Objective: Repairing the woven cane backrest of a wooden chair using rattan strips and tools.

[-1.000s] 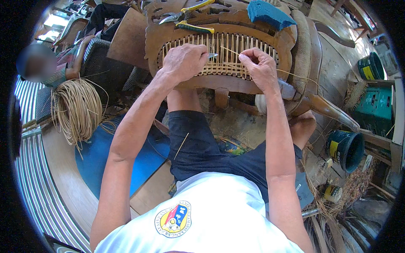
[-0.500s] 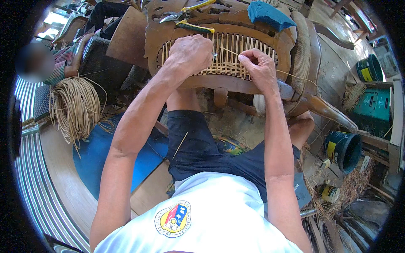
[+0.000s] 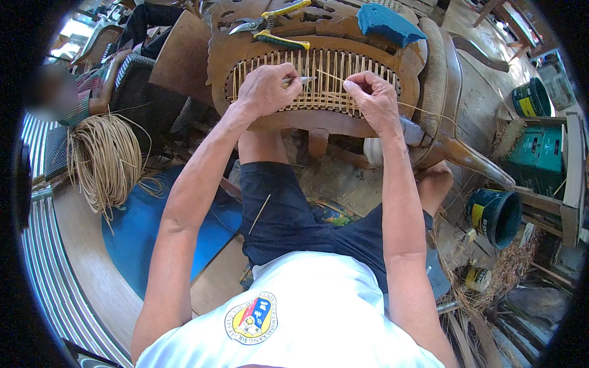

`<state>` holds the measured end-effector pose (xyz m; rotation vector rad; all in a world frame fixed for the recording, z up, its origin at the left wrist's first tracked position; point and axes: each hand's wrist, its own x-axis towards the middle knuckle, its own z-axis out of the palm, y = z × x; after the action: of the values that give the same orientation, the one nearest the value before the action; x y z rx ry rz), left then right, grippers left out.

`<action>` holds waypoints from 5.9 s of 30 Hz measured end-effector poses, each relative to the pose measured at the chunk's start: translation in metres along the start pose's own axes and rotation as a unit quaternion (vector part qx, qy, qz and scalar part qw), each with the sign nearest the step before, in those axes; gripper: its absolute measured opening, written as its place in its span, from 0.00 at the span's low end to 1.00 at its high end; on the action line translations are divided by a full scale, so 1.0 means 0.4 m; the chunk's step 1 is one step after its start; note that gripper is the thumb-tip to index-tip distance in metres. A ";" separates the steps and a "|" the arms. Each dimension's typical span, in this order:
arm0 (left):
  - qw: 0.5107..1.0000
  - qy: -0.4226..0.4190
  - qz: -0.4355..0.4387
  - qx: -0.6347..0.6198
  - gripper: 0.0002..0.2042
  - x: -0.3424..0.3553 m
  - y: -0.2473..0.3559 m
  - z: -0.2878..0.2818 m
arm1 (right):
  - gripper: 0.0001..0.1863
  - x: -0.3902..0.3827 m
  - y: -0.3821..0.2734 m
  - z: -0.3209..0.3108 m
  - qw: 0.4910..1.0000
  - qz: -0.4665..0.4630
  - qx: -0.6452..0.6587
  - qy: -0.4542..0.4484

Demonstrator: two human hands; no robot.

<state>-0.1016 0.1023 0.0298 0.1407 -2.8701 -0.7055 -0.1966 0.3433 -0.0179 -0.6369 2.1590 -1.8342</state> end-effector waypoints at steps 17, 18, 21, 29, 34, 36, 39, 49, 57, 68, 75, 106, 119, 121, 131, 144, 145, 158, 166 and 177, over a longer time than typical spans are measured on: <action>0.994 -0.088 0.065 0.012 0.10 0.027 0.002 -0.023 | 0.06 -0.007 -0.013 0.016 0.996 -0.001 -0.086 0.033; 0.995 -0.078 0.062 -0.005 0.09 0.026 -0.002 -0.018 | 0.06 -0.007 -0.010 0.017 0.996 -0.001 -0.078 0.039; 0.997 -0.055 0.055 -0.006 0.10 0.020 -0.006 -0.006 | 0.05 -0.004 -0.011 0.024 0.996 -0.006 -0.083 0.043; 0.998 -0.038 0.053 -0.012 0.10 0.015 0.000 -0.007 | 0.07 0.016 -0.069 0.103 0.967 -0.087 -0.239 0.017; 0.999 -0.029 0.022 -0.041 0.10 0.008 -0.003 -0.002 | 0.09 0.018 -0.093 0.110 0.952 -0.096 -0.288 -0.031; 0.998 -0.002 -0.030 -0.063 0.09 -0.011 -0.006 0.003 | 0.08 0.010 -0.092 0.112 0.945 -0.112 -0.303 -0.044; 0.994 0.060 -0.069 -0.055 0.09 -0.095 -0.059 -0.029 | 0.09 -0.006 -0.086 0.108 0.940 -0.154 -0.305 -0.006; 0.923 0.281 -0.261 0.030 0.17 -0.414 -0.233 -0.210 | 0.16 -0.022 -0.089 0.035 0.984 -0.067 -0.156 -0.054; 0.990 0.094 -0.101 0.028 0.17 -0.143 -0.005 -0.039 | 0.26 -0.028 -0.137 0.146 0.914 -0.145 -0.358 -0.127; 0.991 0.030 -0.105 -0.081 0.23 -0.141 -0.087 -0.043 | 0.22 0.004 -0.150 0.159 0.895 -0.128 -0.408 -0.130; 0.990 0.061 -0.044 -0.116 0.22 -0.162 -0.127 -0.021 | 0.21 0.017 -0.173 0.159 0.887 -0.116 -0.405 -0.186; 0.974 0.177 -0.124 -0.064 0.07 -0.377 0.029 -0.213 | 0.11 -0.094 -0.237 0.365 0.940 -0.286 -0.172 -0.078; 0.940 0.264 -0.209 -0.051 0.10 -0.282 -0.260 -0.045 | 0.10 0.069 -0.109 0.041 0.846 -0.296 -0.360 -0.258; 0.926 0.237 -0.264 -0.131 0.11 -0.269 -0.224 -0.047 | 0.09 0.075 -0.115 0.040 0.838 -0.283 -0.379 -0.272; 0.915 0.152 -0.326 -0.181 0.10 -0.250 -0.208 -0.094 | 0.05 0.100 -0.138 0.068 0.772 -0.299 -0.467 -0.311; 0.910 0.158 -0.321 -0.211 0.10 -0.293 -0.166 -0.145 | 0.10 0.079 -0.138 0.035 0.879 -0.223 -0.341 -0.248; 0.903 0.183 -0.294 -0.254 0.10 -0.317 -0.147 -0.164 | 0.14 0.065 -0.158 0.032 0.935 -0.166 -0.251 -0.188; 0.970 0.105 -0.181 -0.126 0.16 -0.303 -0.004 -0.236 | 0.06 0.014 -0.184 0.176 0.975 -0.108 0.048 -0.191; 0.989 0.018 -0.142 0.032 0.14 -0.153 -0.011 -0.132 | 0.05 0.034 -0.070 0.057 0.998 -0.049 0.013 -0.036; 0.981 -0.070 -0.159 0.091 0.13 -0.098 0.053 -0.092 | 0.06 0.015 -0.030 0.074 0.993 -0.055 -0.106 0.001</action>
<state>-0.0571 0.1097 0.0657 0.6086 -3.0800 -0.5193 -0.1864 0.3133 -0.0113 -0.8141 2.3847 -1.6705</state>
